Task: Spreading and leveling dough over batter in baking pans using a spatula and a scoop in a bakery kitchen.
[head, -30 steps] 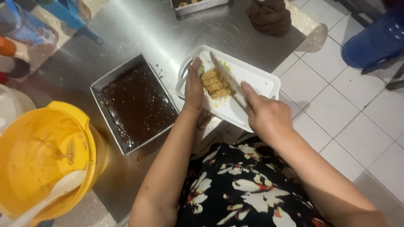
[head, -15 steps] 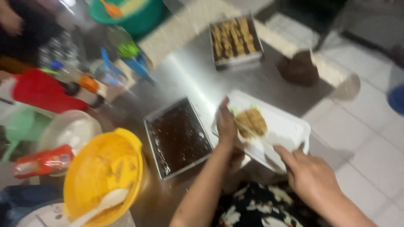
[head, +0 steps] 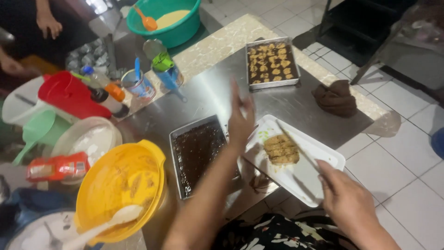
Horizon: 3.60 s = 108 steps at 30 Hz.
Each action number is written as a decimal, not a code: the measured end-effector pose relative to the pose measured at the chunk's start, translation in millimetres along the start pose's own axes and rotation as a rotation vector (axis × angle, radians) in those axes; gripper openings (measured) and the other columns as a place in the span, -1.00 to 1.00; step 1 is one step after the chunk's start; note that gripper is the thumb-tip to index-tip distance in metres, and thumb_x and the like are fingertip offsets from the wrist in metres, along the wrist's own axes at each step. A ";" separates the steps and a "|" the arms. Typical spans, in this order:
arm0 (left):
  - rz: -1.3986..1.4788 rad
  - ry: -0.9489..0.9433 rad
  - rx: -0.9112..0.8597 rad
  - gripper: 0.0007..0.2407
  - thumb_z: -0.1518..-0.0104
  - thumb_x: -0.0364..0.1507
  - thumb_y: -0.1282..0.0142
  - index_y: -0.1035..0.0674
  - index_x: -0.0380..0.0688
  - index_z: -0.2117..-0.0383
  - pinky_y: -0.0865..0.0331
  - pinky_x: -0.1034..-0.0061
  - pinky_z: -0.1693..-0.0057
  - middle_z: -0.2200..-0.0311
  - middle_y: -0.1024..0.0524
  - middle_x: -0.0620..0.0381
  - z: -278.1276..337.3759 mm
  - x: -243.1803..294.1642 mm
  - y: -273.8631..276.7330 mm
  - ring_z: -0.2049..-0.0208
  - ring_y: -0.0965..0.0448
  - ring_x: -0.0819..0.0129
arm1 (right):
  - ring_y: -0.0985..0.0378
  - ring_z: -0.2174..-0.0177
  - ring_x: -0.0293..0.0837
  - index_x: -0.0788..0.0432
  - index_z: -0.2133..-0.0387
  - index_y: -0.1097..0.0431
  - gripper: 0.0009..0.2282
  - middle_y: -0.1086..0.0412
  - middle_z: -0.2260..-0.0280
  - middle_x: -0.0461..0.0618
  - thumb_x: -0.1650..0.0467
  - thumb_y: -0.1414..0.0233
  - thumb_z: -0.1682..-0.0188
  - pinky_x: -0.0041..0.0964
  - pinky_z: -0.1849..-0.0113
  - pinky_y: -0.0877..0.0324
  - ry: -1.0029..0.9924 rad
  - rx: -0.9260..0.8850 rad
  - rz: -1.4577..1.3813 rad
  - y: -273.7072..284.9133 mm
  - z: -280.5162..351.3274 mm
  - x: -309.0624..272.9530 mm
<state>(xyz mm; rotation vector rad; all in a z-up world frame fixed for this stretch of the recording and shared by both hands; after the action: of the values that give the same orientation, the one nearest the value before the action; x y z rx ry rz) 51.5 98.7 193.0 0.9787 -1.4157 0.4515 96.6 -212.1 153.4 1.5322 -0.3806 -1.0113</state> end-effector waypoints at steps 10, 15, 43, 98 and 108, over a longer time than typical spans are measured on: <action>-0.229 -0.796 -0.081 -0.70 -0.48 -0.44 -0.06 -0.42 -0.22 -0.28 -0.33 0.23 -0.53 -0.30 -0.46 -0.11 29.5 146.1 61.4 -0.39 -0.46 0.07 | -0.60 0.17 0.40 -0.10 -0.20 -0.26 -0.63 -0.58 0.20 0.28 0.19 0.13 -0.13 0.15 0.13 -0.42 -0.143 -0.002 -0.272 -37.5 -4.3 33.6; -0.803 -0.417 -0.505 -0.61 -0.08 -0.38 -0.30 -0.55 -0.03 -0.08 -0.58 0.03 0.08 0.08 -0.58 -0.05 103.3 -50.8 -12.1 0.08 -0.64 -0.09 | -0.63 0.09 0.32 0.00 -0.17 -0.28 -0.66 -0.65 0.27 0.16 0.32 0.08 -0.12 0.30 0.00 -0.43 -0.299 -0.132 -0.395 -33.6 14.1 24.8; -0.305 -0.357 -0.111 -0.47 -0.20 -0.55 0.08 -0.19 -0.38 -0.36 -0.19 -0.09 -0.39 -0.18 -0.34 -0.38 98.3 -118.4 -61.4 -0.23 -0.36 -0.35 | -0.64 0.19 0.45 0.08 -0.48 0.02 -0.47 -0.51 0.15 0.43 0.43 0.33 -0.17 0.34 0.16 -0.53 0.067 -0.292 0.013 -43.2 -29.7 -63.8; -0.404 -0.022 -0.176 -0.39 0.02 -0.64 0.17 -0.36 -0.24 -0.33 -0.29 0.10 -0.36 -0.09 -0.53 -0.15 80.8 -133.4 -70.8 -0.20 -0.48 -0.07 | -0.70 0.35 0.25 0.09 -0.43 -0.13 -0.47 -0.59 0.32 0.28 0.40 0.16 -0.12 0.21 0.27 -0.57 0.115 -0.014 0.127 -22.0 -49.4 -29.8; -0.456 -0.032 -0.172 -0.38 0.02 -0.64 0.13 -0.35 -0.23 -0.34 -0.28 0.10 -0.37 -0.09 -0.51 -0.16 80.9 -138.5 -67.9 -0.18 -0.46 -0.08 | -0.71 0.48 0.12 0.09 -0.42 -0.14 -0.50 -0.57 0.50 0.20 0.40 0.23 -0.15 0.04 0.39 -0.60 0.132 -0.118 0.209 -39.3 -50.5 -24.0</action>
<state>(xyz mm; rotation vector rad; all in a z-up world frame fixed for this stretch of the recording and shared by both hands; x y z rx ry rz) 33.0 36.4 31.4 1.1305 -1.1889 -0.0233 109.9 -152.8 122.3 1.4121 -0.3733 -0.7524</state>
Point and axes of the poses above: each hand's wrist, its own z-axis away from the middle knuckle, its own y-axis out of the back of the hand, x = y × z, the point moved 6 cm from there along -z, towards the middle knuckle
